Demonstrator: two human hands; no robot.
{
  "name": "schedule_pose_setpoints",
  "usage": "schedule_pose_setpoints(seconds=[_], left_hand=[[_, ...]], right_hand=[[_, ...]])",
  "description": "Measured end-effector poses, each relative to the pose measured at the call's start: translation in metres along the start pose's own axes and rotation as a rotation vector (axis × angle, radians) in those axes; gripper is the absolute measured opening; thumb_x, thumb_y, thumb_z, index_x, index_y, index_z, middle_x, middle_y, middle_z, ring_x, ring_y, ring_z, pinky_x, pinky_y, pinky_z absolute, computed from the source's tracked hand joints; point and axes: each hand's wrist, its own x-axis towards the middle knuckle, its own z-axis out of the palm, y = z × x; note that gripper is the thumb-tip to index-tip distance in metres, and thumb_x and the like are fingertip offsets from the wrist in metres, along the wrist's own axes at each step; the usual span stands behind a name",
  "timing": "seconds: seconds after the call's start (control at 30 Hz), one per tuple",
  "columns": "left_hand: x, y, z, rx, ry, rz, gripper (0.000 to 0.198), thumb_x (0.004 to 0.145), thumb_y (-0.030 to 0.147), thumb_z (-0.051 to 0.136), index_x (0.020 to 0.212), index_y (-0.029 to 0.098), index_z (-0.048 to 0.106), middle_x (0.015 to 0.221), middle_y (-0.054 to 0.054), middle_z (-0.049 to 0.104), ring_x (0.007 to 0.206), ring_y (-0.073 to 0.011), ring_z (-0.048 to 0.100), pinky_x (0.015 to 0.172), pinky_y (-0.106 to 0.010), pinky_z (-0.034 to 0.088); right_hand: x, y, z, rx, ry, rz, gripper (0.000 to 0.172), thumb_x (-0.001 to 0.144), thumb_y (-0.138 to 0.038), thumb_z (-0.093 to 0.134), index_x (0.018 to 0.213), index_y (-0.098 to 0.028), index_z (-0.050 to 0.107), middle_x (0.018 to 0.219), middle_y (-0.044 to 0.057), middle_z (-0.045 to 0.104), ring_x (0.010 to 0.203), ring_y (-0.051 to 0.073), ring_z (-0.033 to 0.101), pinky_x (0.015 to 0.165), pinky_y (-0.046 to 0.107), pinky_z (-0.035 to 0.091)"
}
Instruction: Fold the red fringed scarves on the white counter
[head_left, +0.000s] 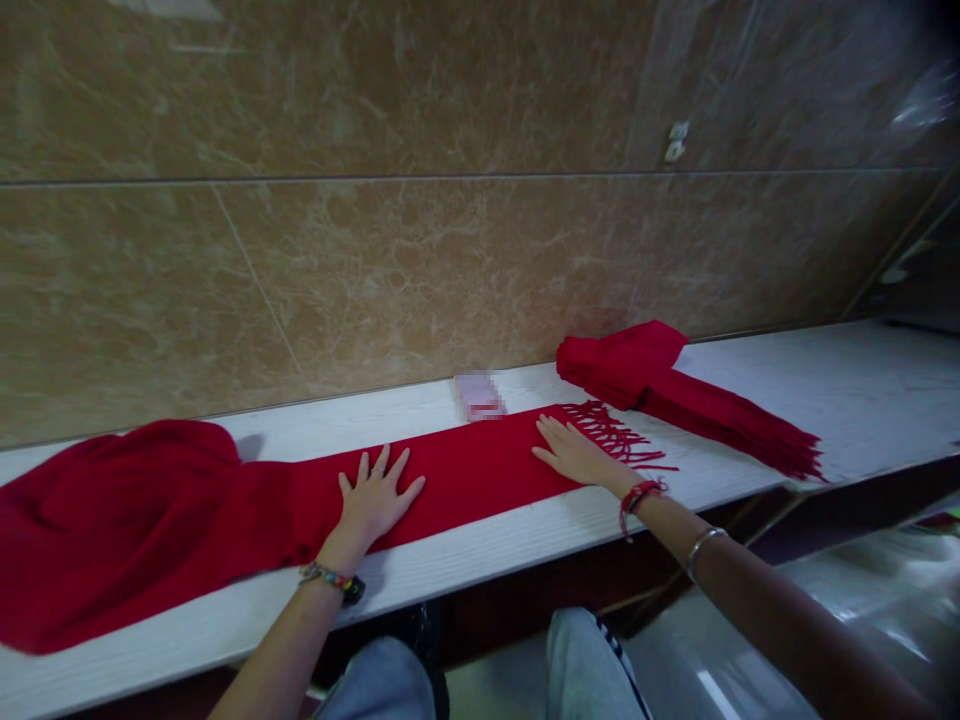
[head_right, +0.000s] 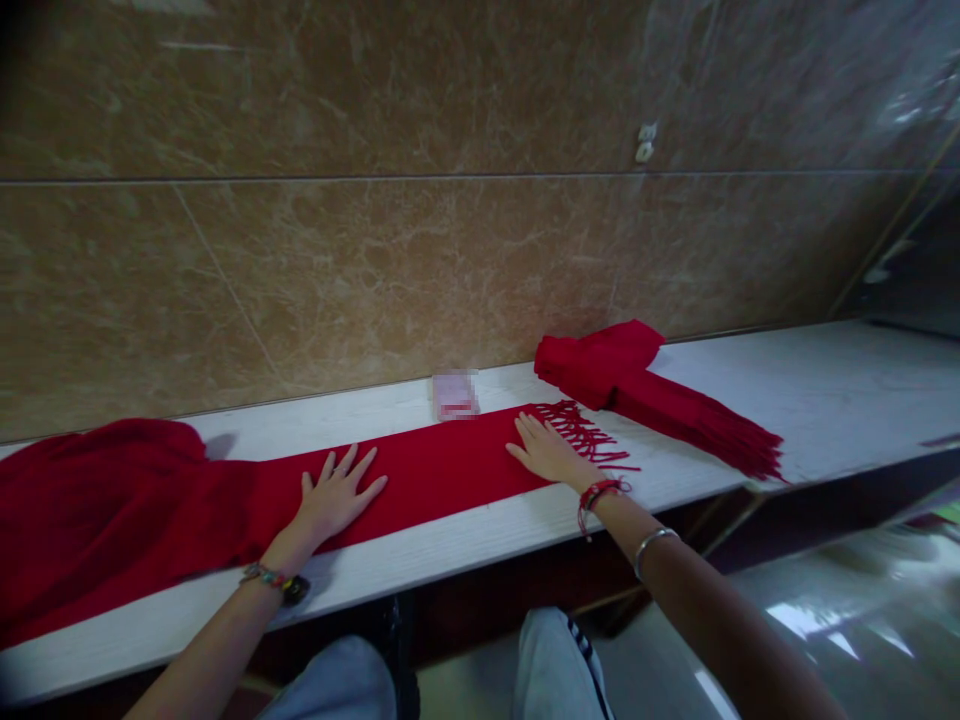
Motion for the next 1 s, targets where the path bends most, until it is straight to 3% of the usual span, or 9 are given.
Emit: schedule_pose_setpoints(seconds=[0.1,0.17,0.33,0.47,0.53,0.7,0.8,0.87,1.0], left_hand=[[-0.001,0.000,0.000,-0.004,0.010,0.002,0.065,0.078,0.063,0.022,0.134,0.031,0.022,0.143,-0.005,0.016,0.128,-0.0378,0.011,0.093,-0.065,0.014],[0.000,0.000,0.001,-0.008,0.020,0.005,0.064,0.079,0.063,0.022,0.134,0.030,0.024,0.143,-0.006,0.017,0.128,-0.0382,0.011,0.093,-0.065,0.014],[0.001,-0.001,0.004,0.007,0.039,0.005,0.063,0.079,0.061,0.023,0.134,0.030,0.025,0.143,-0.006,0.019,0.128,-0.0379,0.012,0.093,-0.065,0.014],[0.000,0.001,0.002,0.020,0.029,-0.008,0.062,0.079,0.060,0.023,0.134,0.030,0.024,0.143,-0.005,0.018,0.128,-0.0369,0.012,0.094,-0.064,0.015],[-0.001,0.002,0.001,0.019,0.014,-0.013,0.062,0.079,0.060,0.023,0.134,0.031,0.024,0.143,-0.005,0.017,0.128,-0.0371,0.012,0.094,-0.064,0.014],[0.006,0.000,-0.009,0.037,-0.088,-0.005,0.065,0.078,0.062,0.024,0.135,0.030,0.021,0.143,-0.008,0.015,0.128,-0.0379,0.010,0.094,-0.064,0.012],[0.024,-0.005,-0.023,0.082,-0.213,0.048,0.069,0.075,0.062,0.034,0.134,0.028,0.025,0.141,-0.011,0.022,0.128,-0.0377,0.011,0.094,-0.064,0.011],[0.040,-0.008,-0.032,0.082,-0.224,0.151,0.066,0.075,0.054,0.041,0.133,0.024,0.029,0.139,-0.012,0.028,0.128,-0.0343,0.017,0.096,-0.058,0.016],[0.072,-0.013,-0.041,-0.023,-0.165,0.410,0.050,0.075,0.034,0.046,0.123,0.017,0.044,0.129,-0.011,0.044,0.117,-0.0231,0.039,0.096,-0.034,0.030]], right_hand=[[-0.005,0.024,-0.001,-0.040,0.026,0.107,0.061,0.087,-0.045,0.025,0.128,-0.002,0.035,0.135,0.021,0.030,0.126,0.027,0.024,0.101,0.043,0.023],[-0.007,0.017,-0.005,-0.033,0.077,0.097,0.060,0.087,-0.044,0.024,0.127,0.000,0.036,0.134,0.022,0.031,0.127,0.028,0.022,0.101,0.045,0.022],[-0.008,-0.060,-0.016,0.066,0.172,-0.213,0.058,0.089,-0.044,0.023,0.132,-0.006,0.029,0.139,0.017,0.025,0.129,0.024,0.014,0.102,0.046,0.020],[-0.010,-0.093,-0.012,0.076,0.061,-0.304,0.057,0.088,-0.044,0.025,0.132,-0.008,0.029,0.138,0.015,0.028,0.128,0.023,0.020,0.102,0.046,0.021],[-0.014,-0.078,-0.008,0.056,0.019,-0.274,0.056,0.088,-0.043,0.024,0.133,-0.010,0.029,0.138,0.013,0.028,0.127,0.023,0.023,0.101,0.047,0.022],[-0.029,-0.002,-0.008,-0.039,0.004,-0.050,0.051,0.088,-0.035,0.029,0.130,-0.006,0.034,0.136,0.017,0.031,0.125,0.025,0.027,0.098,0.046,0.028],[-0.034,0.009,-0.017,-0.089,0.089,0.032,0.047,0.085,-0.028,0.036,0.123,0.000,0.042,0.130,0.022,0.038,0.123,0.029,0.031,0.097,0.047,0.029],[-0.034,-0.012,-0.025,-0.059,0.176,-0.007,0.043,0.084,-0.024,0.040,0.120,-0.001,0.045,0.126,0.021,0.044,0.120,0.028,0.034,0.097,0.045,0.029],[-0.032,-0.097,-0.039,0.110,0.196,-0.273,0.028,0.083,-0.024,0.047,0.107,-0.014,0.056,0.107,0.009,0.060,0.100,0.019,0.051,0.087,0.034,0.039]])
